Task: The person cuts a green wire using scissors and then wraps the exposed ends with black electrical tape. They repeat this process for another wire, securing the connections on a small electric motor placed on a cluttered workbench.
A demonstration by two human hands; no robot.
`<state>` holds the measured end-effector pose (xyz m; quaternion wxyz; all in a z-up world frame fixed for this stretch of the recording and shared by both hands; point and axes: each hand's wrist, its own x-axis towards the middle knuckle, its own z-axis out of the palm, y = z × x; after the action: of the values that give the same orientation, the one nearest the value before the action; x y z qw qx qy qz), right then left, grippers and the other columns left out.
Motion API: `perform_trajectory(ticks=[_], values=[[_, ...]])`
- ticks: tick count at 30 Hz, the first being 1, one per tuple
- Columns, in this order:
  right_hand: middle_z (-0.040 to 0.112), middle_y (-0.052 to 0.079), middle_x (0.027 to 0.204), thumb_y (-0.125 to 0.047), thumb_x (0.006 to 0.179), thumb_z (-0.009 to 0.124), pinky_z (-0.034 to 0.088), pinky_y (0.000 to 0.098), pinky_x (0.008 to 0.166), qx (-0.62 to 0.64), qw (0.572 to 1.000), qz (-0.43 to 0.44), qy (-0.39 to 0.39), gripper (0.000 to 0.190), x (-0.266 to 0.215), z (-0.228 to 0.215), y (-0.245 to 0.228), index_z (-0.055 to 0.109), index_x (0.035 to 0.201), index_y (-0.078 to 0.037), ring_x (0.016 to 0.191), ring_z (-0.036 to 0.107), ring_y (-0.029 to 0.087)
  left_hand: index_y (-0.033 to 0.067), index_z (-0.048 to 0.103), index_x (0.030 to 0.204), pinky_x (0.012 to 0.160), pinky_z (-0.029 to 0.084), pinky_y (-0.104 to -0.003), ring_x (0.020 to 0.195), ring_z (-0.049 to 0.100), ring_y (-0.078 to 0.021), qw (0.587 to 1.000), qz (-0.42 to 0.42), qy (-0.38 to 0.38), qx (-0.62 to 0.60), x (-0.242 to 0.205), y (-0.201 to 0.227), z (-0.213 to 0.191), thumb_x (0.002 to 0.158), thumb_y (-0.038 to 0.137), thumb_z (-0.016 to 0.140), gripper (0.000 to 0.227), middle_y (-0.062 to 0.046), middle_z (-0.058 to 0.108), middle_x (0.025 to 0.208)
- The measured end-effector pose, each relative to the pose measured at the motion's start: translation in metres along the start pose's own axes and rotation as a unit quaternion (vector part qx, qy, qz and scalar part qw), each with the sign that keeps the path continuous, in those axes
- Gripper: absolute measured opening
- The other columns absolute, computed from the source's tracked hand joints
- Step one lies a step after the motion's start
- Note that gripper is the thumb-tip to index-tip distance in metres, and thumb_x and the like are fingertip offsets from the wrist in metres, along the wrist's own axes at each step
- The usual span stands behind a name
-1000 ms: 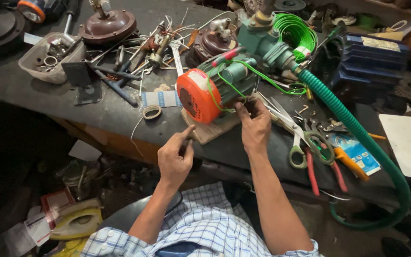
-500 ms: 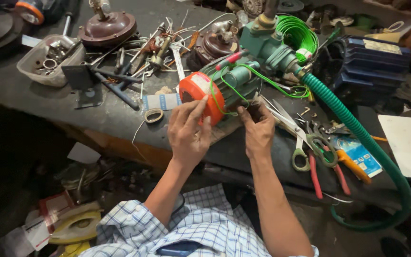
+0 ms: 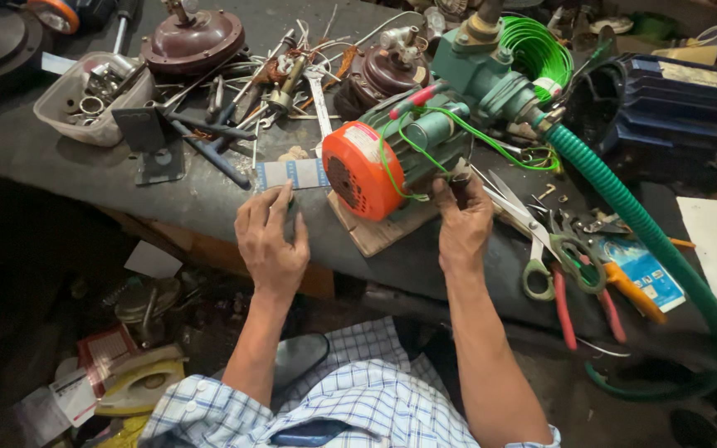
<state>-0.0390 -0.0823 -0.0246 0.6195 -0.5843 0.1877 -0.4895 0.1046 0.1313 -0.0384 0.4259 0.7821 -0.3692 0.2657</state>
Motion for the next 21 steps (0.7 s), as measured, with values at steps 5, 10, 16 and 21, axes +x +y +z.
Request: perform_trajectory(ticks=[5,10,16,21], values=[[0.072,-0.003,0.100,-0.020,0.095,0.076,0.052,0.0243,0.080,0.067,0.997,0.039,0.018,0.022,-0.001,-0.006,0.006,0.071,0.112,-0.007,0.088,0.065,0.008,0.0042,0.056,0.144,0.114,0.036,-0.050,0.133,0.049,-0.0397,0.996,-0.001,-0.070,0.058,-0.001,-0.017,0.014,0.084,0.018,0.076,0.064,-0.018,0.058,0.136],[0.074,0.002,0.101,-0.017,0.099,0.078,0.053,0.0274,0.085,0.086,0.996,0.009,0.013,0.016,0.006,-0.015,0.014,0.073,0.109,-0.005,0.091,0.066,0.011,0.0039,0.052,0.147,0.116,0.034,-0.051,0.137,0.045,-0.0413,0.993,0.000,-0.099,0.067,-0.003,-0.029,0.026,0.085,0.020,0.077,0.069,-0.019,0.055,0.141],[0.076,0.004,0.097,-0.022,0.098,0.074,0.056,0.0313,0.077,0.154,0.984,0.090,0.026,0.017,0.008,-0.015,0.006,0.075,0.106,-0.008,0.086,0.070,0.014,0.0036,0.054,0.145,0.116,0.034,-0.051,0.137,0.046,-0.0402,0.996,-0.003,-0.077,0.054,-0.005,-0.036,0.030,0.084,0.021,0.077,0.068,-0.018,0.055,0.141],[0.076,0.003,0.100,-0.025,0.101,0.070,0.057,0.0311,0.074,0.149,0.984,0.093,0.038,0.020,0.006,-0.010,0.001,0.075,0.107,-0.007,0.086,0.070,0.014,0.0030,0.057,0.144,0.117,0.035,-0.050,0.137,0.047,-0.0402,0.997,-0.001,-0.065,0.049,-0.006,-0.034,0.031,0.086,0.019,0.075,0.063,-0.019,0.057,0.140]])
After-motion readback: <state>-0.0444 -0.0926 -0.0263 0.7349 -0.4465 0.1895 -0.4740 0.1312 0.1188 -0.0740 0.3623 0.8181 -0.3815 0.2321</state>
